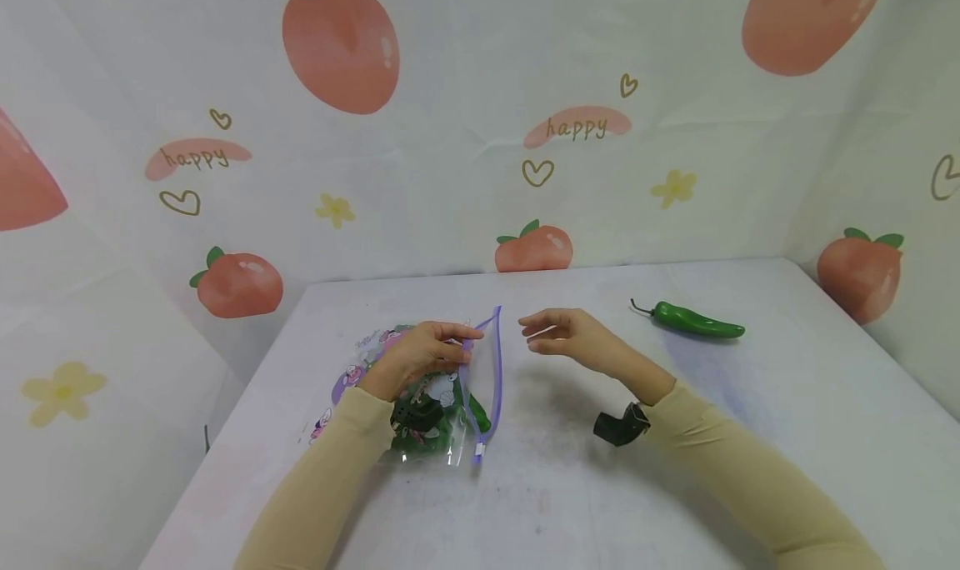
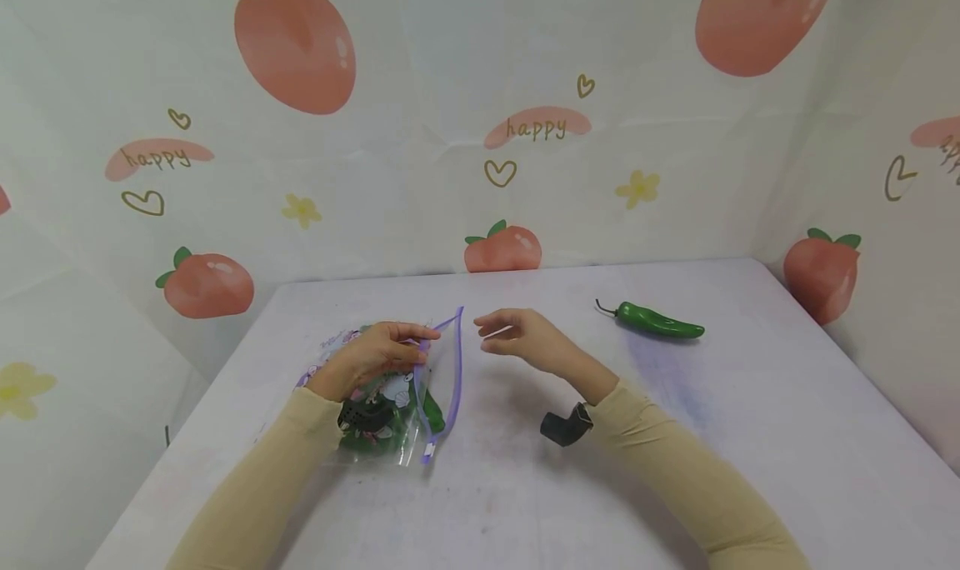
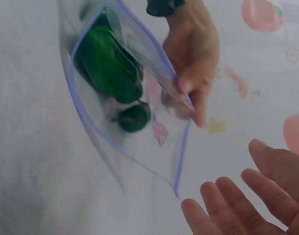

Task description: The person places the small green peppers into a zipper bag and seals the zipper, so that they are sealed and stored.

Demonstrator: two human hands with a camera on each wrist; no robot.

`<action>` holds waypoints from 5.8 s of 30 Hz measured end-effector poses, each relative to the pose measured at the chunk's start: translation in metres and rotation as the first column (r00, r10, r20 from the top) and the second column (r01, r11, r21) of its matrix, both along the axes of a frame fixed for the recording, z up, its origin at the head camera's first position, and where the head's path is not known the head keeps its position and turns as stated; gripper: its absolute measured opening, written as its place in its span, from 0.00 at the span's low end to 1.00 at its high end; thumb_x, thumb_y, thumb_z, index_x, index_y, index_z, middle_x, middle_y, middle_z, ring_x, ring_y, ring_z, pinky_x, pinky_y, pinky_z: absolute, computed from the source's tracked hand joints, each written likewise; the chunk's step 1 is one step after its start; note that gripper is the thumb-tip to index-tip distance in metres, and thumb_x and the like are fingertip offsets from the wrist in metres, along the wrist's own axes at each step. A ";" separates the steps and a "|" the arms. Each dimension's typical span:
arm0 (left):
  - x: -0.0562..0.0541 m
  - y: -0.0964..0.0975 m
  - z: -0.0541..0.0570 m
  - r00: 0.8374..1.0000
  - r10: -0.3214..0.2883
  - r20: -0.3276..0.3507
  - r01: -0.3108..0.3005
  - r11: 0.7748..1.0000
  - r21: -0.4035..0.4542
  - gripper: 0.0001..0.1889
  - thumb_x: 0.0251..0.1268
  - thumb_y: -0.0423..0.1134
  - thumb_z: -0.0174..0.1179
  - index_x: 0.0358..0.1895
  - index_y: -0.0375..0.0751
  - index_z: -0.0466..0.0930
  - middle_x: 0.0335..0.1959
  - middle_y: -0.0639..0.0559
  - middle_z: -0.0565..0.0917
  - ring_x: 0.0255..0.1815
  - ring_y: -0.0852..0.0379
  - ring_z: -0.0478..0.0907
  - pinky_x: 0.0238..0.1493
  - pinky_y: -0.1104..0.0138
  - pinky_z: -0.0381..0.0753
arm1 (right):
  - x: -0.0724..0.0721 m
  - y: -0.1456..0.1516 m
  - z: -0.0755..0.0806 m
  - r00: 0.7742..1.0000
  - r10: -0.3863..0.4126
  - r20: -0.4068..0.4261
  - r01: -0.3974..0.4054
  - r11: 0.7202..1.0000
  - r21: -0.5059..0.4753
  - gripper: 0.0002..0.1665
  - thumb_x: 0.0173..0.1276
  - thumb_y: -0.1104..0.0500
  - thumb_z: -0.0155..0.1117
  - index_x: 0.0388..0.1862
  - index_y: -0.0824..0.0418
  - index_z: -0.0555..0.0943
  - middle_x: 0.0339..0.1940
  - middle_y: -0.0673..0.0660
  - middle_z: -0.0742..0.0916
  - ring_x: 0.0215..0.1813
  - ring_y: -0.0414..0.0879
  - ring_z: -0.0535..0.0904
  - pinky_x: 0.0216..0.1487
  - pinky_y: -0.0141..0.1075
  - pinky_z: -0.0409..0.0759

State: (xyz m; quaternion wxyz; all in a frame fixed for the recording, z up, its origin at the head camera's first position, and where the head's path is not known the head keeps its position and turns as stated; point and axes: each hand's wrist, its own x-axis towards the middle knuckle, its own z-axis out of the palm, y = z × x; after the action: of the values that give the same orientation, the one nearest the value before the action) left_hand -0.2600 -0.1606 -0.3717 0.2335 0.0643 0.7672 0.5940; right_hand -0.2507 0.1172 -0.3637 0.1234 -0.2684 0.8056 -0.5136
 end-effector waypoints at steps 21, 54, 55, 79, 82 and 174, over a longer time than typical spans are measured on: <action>0.003 0.000 0.002 1.000 -0.017 0.007 0.017 0.999 0.041 0.23 0.64 0.24 0.58 0.63 0.26 0.71 0.43 0.48 0.75 0.34 0.60 0.73 0.39 0.72 0.79 | -0.020 0.086 0.011 0.938 -0.321 -0.133 0.323 0.946 -0.009 0.29 0.70 0.53 0.63 0.67 0.59 0.71 0.64 0.61 0.79 0.65 0.53 0.74 0.54 0.24 0.73; 0.002 0.000 0.004 1.000 -0.002 -0.002 0.002 1.000 0.029 0.23 0.62 0.24 0.59 0.62 0.27 0.73 0.42 0.51 0.74 0.32 0.60 0.72 0.34 0.72 0.76 | -0.048 0.187 -0.016 0.913 -0.397 -0.097 0.408 0.870 0.278 0.37 0.71 0.53 0.61 0.71 0.70 0.63 0.69 0.73 0.69 0.69 0.69 0.65 0.68 0.54 0.65; 0.002 0.000 0.004 1.000 -0.002 -0.002 0.003 1.000 0.029 0.22 0.63 0.24 0.59 0.62 0.27 0.73 0.42 0.51 0.74 0.32 0.60 0.72 0.34 0.72 0.76 | -0.050 0.189 -0.016 0.918 -0.388 -0.079 0.393 0.871 0.295 0.37 0.71 0.53 0.60 0.71 0.70 0.62 0.69 0.73 0.68 0.69 0.70 0.64 0.67 0.60 0.61; 0.003 0.000 0.003 1.000 0.007 0.008 -0.008 1.000 0.030 0.23 0.62 0.24 0.59 0.62 0.27 0.73 0.46 0.47 0.74 0.32 0.60 0.71 0.35 0.72 0.77 | -0.062 0.210 -0.021 0.977 -0.213 0.015 0.176 0.843 0.509 0.40 0.63 0.57 0.68 0.68 0.75 0.64 0.64 0.81 0.69 0.64 0.75 0.65 0.63 0.65 0.62; 0.003 0.000 0.003 1.000 0.007 0.008 -0.007 0.999 0.034 0.22 0.62 0.24 0.59 0.61 0.27 0.73 0.45 0.47 0.74 0.32 0.60 0.72 0.34 0.72 0.77 | -0.062 0.211 -0.022 0.979 -0.205 0.004 0.174 0.841 0.511 0.40 0.62 0.58 0.69 0.67 0.75 0.65 0.63 0.81 0.70 0.64 0.74 0.67 0.63 0.63 0.64; 0.003 0.000 0.001 1.000 -0.015 0.006 0.015 1.000 0.022 0.23 0.63 0.26 0.60 0.63 0.27 0.72 0.46 0.47 0.75 0.34 0.60 0.74 0.38 0.72 0.78 | -0.023 0.141 -0.014 0.933 -0.338 -0.122 0.360 0.867 0.345 0.38 0.63 0.48 0.69 0.69 0.62 0.71 0.63 0.71 0.77 0.60 0.66 0.76 0.52 0.52 0.78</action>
State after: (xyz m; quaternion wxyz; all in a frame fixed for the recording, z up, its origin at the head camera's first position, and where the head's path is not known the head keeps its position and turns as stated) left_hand -0.2575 -0.1608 -0.3712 0.2394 0.0709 0.7593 0.6010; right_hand -0.2735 0.2579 -0.3781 0.0525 -0.1058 0.9246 -0.3621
